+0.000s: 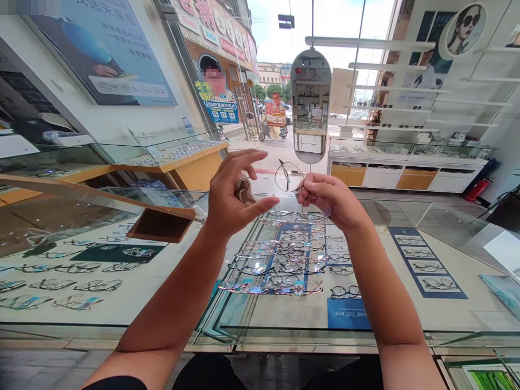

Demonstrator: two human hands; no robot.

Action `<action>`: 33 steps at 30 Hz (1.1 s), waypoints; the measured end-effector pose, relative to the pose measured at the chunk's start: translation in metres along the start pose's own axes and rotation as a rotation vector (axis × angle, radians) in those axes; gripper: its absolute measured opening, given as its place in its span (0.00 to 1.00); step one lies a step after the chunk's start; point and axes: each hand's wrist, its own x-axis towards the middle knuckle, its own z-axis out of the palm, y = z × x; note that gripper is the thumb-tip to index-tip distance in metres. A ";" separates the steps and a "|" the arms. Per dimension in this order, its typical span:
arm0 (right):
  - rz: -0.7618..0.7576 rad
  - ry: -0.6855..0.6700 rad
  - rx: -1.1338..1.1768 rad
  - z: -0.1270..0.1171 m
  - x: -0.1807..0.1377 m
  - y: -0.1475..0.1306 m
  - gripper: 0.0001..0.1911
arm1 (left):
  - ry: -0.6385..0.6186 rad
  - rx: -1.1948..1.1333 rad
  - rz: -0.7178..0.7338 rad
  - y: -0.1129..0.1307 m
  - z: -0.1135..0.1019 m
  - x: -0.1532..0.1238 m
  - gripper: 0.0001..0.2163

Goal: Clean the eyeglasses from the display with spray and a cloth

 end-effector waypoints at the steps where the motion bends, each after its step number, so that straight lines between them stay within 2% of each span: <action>1: 0.006 -0.017 -0.005 0.001 0.000 -0.001 0.13 | -0.024 0.018 0.001 0.002 0.000 0.000 0.31; 4: 0.021 -0.072 -0.015 0.004 -0.001 -0.004 0.13 | -0.066 0.036 0.021 0.007 0.002 -0.002 0.30; 8: 0.030 -0.124 -0.051 0.004 -0.002 -0.004 0.13 | -0.056 0.029 0.101 0.008 0.002 -0.001 0.27; 15: 0.007 -0.146 -0.113 0.004 -0.006 -0.004 0.12 | -0.153 0.061 0.158 0.005 -0.007 0.002 0.24; 18: -0.004 -0.147 -0.171 0.005 -0.007 -0.006 0.13 | -0.174 0.033 0.138 0.002 -0.010 0.004 0.23; 20: -0.031 -0.104 -0.208 0.005 -0.007 -0.006 0.13 | -0.171 0.009 0.093 -0.002 -0.013 0.005 0.23; 23: -0.092 0.045 -0.266 0.002 -0.005 -0.006 0.07 | -0.125 -0.013 -0.016 -0.015 -0.021 0.007 0.26; 25: -0.138 0.156 -0.294 -0.001 -0.002 -0.004 0.04 | -0.089 -0.030 -0.084 -0.029 -0.028 0.009 0.28; 28: -0.195 0.288 -0.306 -0.006 0.001 -0.001 0.06 | -0.080 -0.062 -0.154 -0.053 -0.041 0.009 0.28; 31: -0.234 0.318 -0.322 -0.008 0.004 0.004 0.06 | -0.151 -0.119 -0.235 -0.073 -0.054 0.008 0.28; 33: -0.260 0.274 -0.324 -0.007 0.006 0.007 0.12 | -0.212 -0.181 -0.290 -0.081 -0.060 0.007 0.28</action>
